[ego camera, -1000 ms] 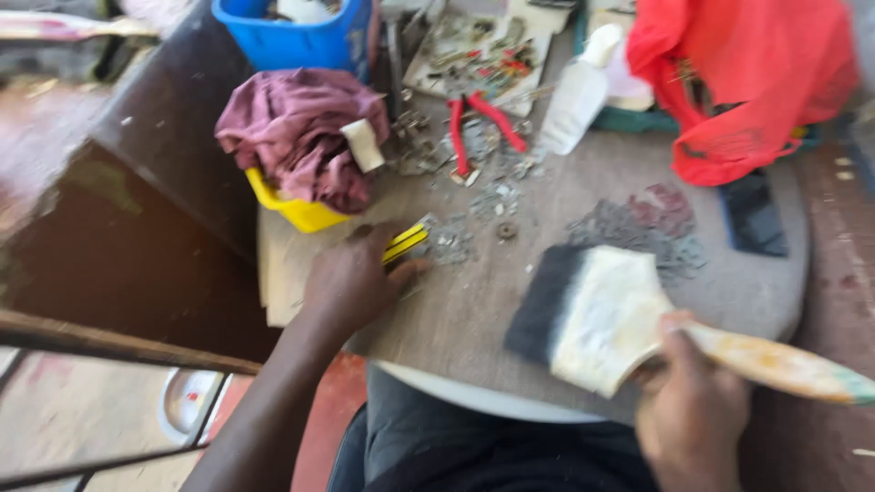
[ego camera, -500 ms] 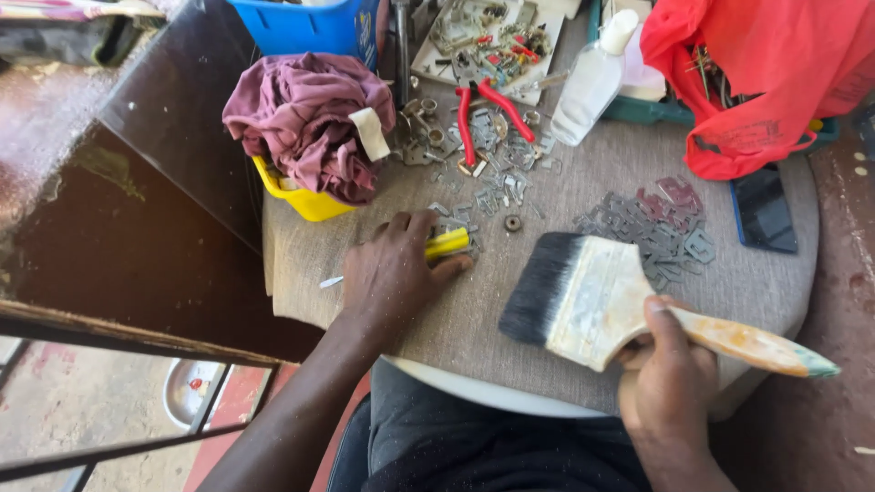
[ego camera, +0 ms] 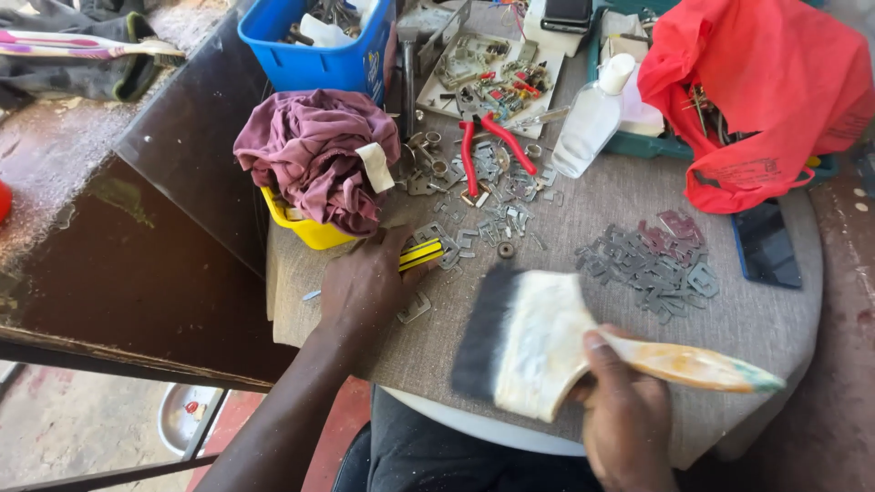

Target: The person wipes a small metal part with a cloth, then uses a brush to sweep debris from the work surface. They then use a screwdriver to scrape or clean the edges of a small metal piece held on the table.

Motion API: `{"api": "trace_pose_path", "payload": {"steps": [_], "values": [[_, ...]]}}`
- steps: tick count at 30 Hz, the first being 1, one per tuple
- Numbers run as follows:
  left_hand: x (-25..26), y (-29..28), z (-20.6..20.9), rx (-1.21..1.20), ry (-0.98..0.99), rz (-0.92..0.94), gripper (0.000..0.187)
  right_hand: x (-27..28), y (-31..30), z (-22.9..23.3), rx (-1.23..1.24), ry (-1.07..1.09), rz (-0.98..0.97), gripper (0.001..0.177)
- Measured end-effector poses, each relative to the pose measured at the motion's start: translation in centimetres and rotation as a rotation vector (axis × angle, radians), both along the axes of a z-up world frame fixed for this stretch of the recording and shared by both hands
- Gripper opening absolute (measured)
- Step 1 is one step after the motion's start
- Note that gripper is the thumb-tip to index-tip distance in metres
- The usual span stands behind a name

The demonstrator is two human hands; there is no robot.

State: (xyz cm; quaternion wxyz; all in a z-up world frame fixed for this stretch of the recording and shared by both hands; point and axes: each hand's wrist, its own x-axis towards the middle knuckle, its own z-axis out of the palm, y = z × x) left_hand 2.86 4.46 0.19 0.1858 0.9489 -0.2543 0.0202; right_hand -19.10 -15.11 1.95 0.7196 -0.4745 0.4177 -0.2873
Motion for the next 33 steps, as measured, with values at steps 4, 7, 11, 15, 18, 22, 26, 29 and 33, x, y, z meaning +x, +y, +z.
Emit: {"api": "trace_pose_path", "payload": {"steps": [4,7,11,15,18,22,26,29,33], "values": [[0.1,0.8,0.3,-0.020,-0.023,0.000,0.067,-1.0,-1.5,-0.8,-0.052,-0.036,-0.013,0.032],[-1.7,2.3,1.5,-0.229,-0.004,-0.034,0.054,-2.1,-4.8,-2.4,-0.149,-0.013,-0.087,0.022],[-3.6,2.9,2.8,-0.024,0.151,-0.136,0.055,-2.5,-4.5,-2.3,-0.225,0.009,-0.146,0.030],[-1.8,3.7,1.3,0.006,0.078,-0.061,0.047,-2.3,-0.5,-2.1,-0.243,0.219,-0.072,0.036],[-0.1,3.8,1.8,-0.017,0.040,-0.066,0.047,-0.5,4.2,2.4,0.101,0.040,0.090,0.032],[0.7,4.5,0.3,-0.066,-0.016,-0.067,0.050,-1.5,-1.1,-2.2,-0.146,-0.010,-0.018,0.030],[1.3,4.2,-0.7,-0.055,-0.052,-0.098,0.044,-1.3,-0.8,-2.5,-0.086,-0.059,-0.029,0.025],[2.3,4.7,-1.9,-0.041,-0.055,-0.072,0.050,-0.4,4.7,-1.0,0.017,-0.034,0.079,0.036],[2.9,4.9,-3.1,-0.109,-0.007,-0.095,0.056,-5.3,-3.5,-9.2,-1.601,0.292,0.357,0.062]]}}
